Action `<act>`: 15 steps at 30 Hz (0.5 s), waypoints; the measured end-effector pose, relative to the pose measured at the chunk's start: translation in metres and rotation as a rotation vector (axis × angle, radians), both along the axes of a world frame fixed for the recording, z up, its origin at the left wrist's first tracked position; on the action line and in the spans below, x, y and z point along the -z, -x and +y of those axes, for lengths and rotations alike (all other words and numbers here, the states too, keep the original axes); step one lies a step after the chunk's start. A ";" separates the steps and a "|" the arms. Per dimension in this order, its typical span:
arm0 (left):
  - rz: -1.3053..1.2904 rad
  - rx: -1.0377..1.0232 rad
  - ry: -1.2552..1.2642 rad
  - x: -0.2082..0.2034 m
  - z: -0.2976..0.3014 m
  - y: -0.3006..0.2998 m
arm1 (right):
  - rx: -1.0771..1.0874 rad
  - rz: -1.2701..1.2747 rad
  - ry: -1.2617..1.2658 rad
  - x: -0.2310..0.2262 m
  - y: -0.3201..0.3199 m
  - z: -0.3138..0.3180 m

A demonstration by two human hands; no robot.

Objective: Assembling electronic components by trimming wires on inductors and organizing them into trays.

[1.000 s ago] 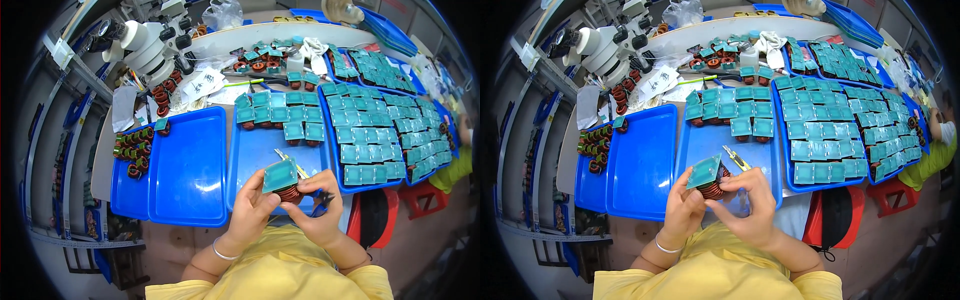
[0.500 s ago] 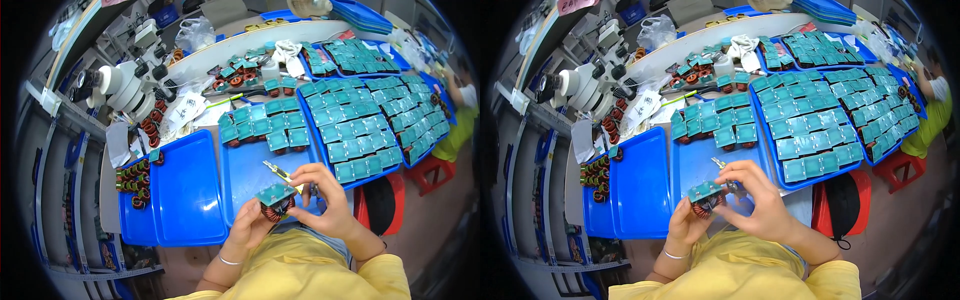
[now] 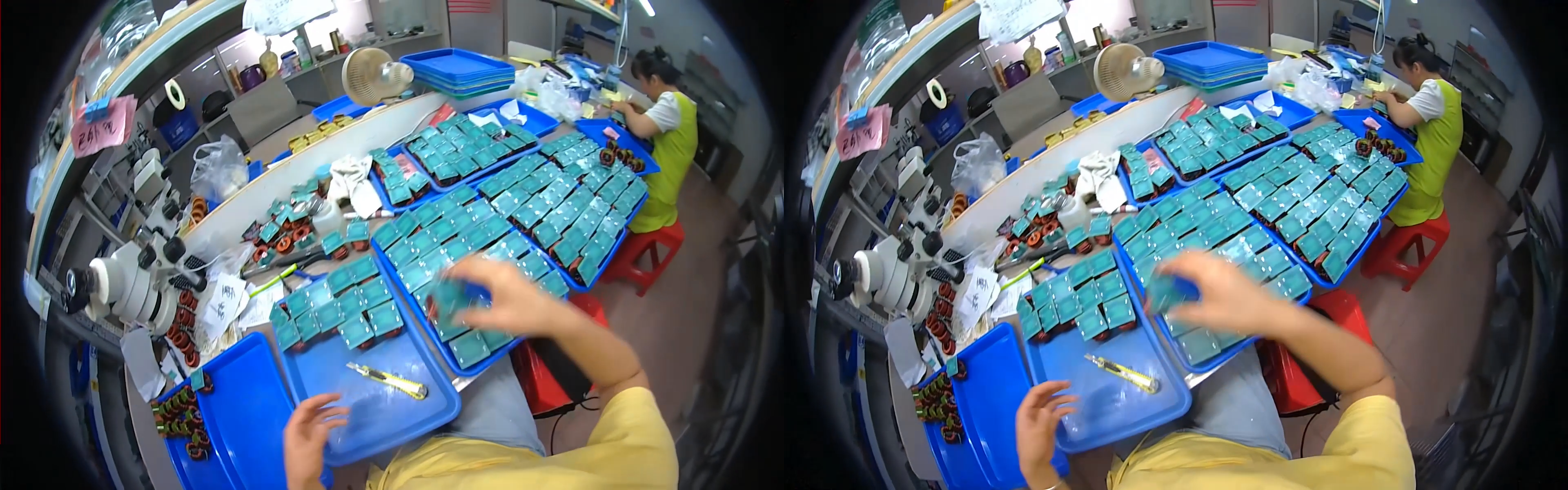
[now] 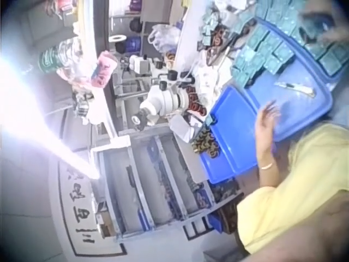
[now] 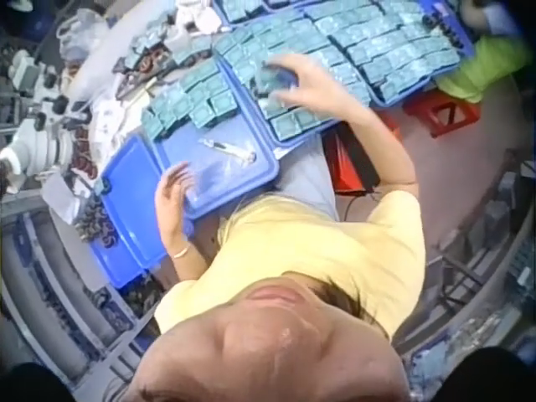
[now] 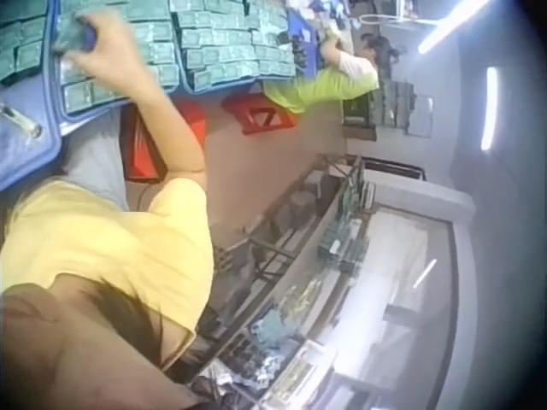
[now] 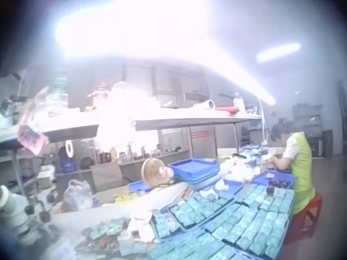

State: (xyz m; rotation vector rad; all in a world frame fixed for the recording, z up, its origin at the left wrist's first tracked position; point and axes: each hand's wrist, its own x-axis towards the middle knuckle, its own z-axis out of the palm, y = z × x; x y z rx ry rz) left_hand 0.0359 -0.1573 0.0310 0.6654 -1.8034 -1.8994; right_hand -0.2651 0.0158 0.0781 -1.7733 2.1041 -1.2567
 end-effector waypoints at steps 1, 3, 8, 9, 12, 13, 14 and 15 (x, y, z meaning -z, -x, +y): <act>0.014 -0.073 0.038 0.004 -0.012 -0.011 | 0.125 0.025 -0.001 -0.004 0.034 -0.001; 0.005 -0.274 0.062 0.008 -0.027 -0.023 | 0.328 0.198 0.043 -0.011 0.116 0.003; -0.218 -0.578 0.091 0.001 -0.046 -0.046 | 0.674 0.428 0.089 -0.001 0.317 -0.018; -0.237 -0.631 0.119 0.006 -0.051 -0.055 | 0.721 0.464 0.060 0.006 0.348 -0.034; -0.318 -0.903 0.241 0.053 -0.076 -0.127 | 0.737 0.598 -0.063 0.046 0.431 -0.098; -0.179 -0.767 0.206 0.044 -0.087 -0.110 | 0.827 0.778 -0.163 0.075 0.497 -0.082; -0.315 -0.791 0.338 0.044 -0.097 -0.081 | 0.868 0.904 -0.111 0.089 0.561 -0.037; -0.288 -0.899 0.310 0.035 -0.102 -0.050 | 0.879 0.926 -0.251 0.099 0.602 -0.019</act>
